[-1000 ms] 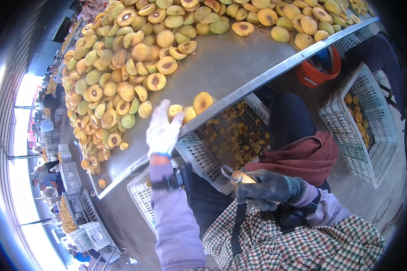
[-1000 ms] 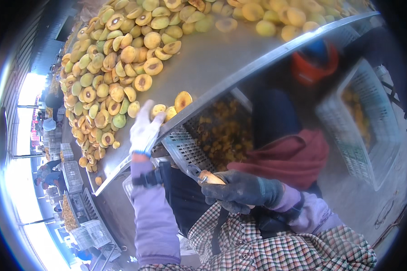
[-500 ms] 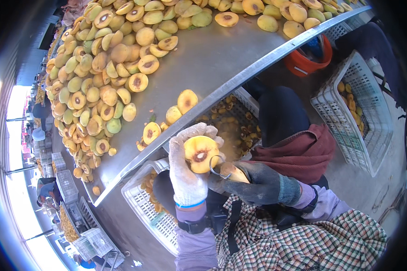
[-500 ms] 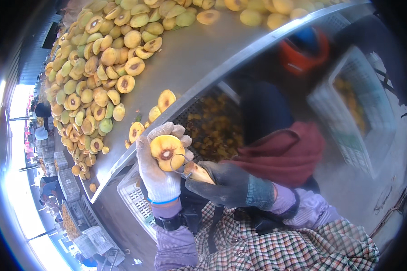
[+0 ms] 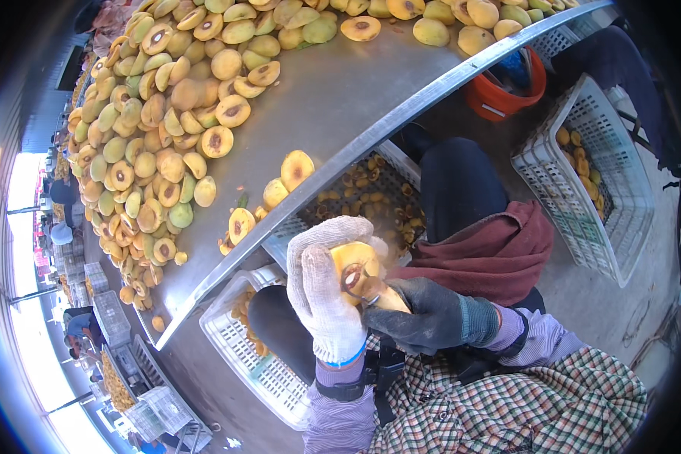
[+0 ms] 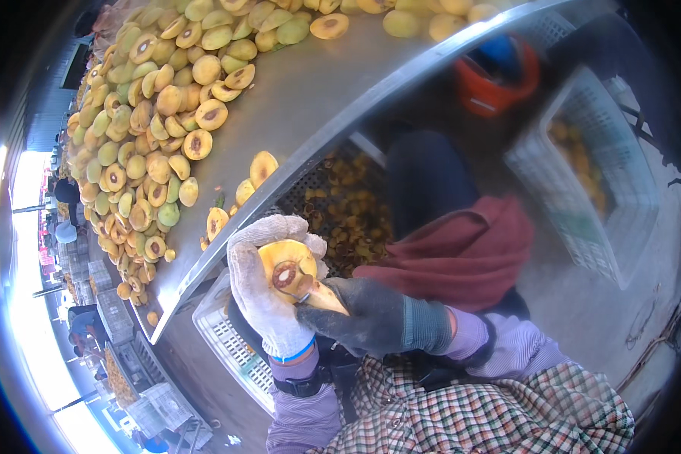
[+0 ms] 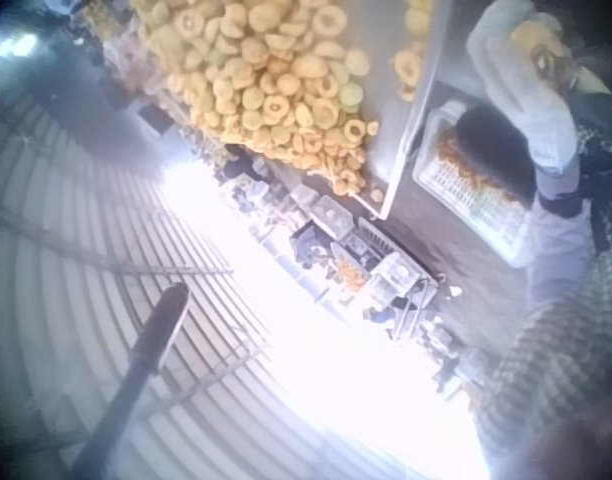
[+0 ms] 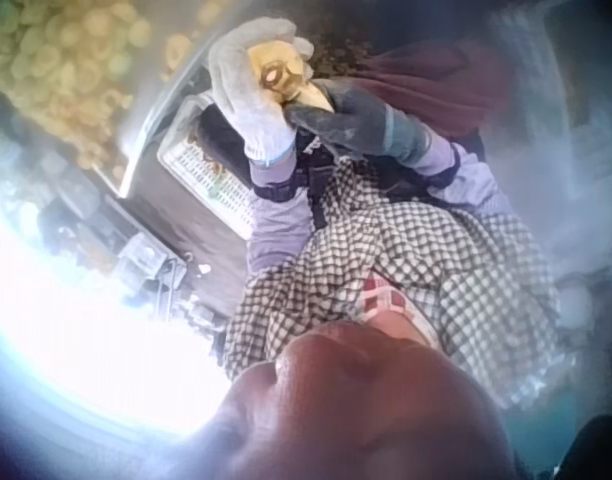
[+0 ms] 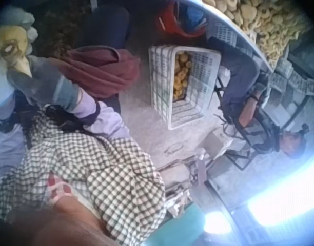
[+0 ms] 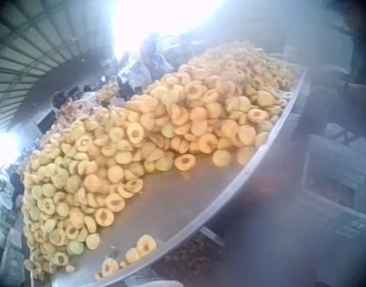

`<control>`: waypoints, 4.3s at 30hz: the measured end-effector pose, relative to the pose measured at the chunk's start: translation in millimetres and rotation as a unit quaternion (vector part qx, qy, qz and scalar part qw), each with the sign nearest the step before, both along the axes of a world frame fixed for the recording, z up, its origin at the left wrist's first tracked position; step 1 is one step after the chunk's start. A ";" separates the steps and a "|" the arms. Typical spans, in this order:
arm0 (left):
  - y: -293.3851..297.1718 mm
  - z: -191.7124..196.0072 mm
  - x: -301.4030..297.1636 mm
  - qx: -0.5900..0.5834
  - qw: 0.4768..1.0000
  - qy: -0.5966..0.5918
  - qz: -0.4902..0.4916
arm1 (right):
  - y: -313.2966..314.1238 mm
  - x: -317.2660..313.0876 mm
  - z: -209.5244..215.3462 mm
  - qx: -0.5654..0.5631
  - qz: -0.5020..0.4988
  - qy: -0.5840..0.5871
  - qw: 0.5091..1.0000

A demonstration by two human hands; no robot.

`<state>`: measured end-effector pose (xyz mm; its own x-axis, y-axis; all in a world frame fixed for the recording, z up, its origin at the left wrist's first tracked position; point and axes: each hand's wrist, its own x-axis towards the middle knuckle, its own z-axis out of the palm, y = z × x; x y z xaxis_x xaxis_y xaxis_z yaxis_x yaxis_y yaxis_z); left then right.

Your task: The person sits at a metal table and uses a small tool to remove pits from apricots, placing the pitted fruit halves into a white plastic crate.

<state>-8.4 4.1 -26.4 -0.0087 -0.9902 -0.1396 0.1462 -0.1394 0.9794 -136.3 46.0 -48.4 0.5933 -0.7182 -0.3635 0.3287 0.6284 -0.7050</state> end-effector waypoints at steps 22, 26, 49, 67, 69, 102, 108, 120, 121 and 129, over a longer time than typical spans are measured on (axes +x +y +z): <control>-20.2 -5.0 -6.3 -0.254 0.952 -0.026 -0.168 | 1.4 -21.8 -16.8 0.258 0.116 -0.518 0.807; -10.4 -0.5 -10.3 -0.106 0.973 0.112 -0.169 | 17.7 -22.7 -23.7 0.343 0.069 -0.466 0.813; -7.6 -2.7 138.1 -0.095 0.851 -0.489 0.163 | -8.2 -7.8 -1.7 0.088 0.093 -0.055 0.990; -113.8 -16.2 45.5 -0.040 0.995 -0.090 -0.020 | -10.7 -3.9 -13.8 -0.003 0.053 0.045 0.998; -73.2 4.9 38.2 -0.039 0.984 -0.107 -0.137 | -8.6 -1.9 -18.9 -0.024 0.033 0.058 0.997; -13.0 10.9 12.5 -0.187 0.932 -0.255 -0.176 | -4.4 -20.5 -9.7 0.047 0.142 -0.024 0.988; -15.4 15.5 7.5 -0.268 0.917 -0.233 -0.184 | -3.7 -26.9 -12.8 0.073 0.167 -0.156 0.971; -13.8 16.7 6.1 -0.180 0.946 -0.148 -0.228 | 7.8 -20.1 -23.5 0.128 0.160 -0.230 0.951; -17.3 6.0 6.2 -0.013 0.977 0.058 -0.203 | 5.8 -21.7 -21.6 0.117 0.182 -0.234 0.948; -19.3 0.7 30.4 0.029 0.998 0.039 -0.034 | -6.6 -21.6 -18.2 0.004 0.098 -0.145 0.985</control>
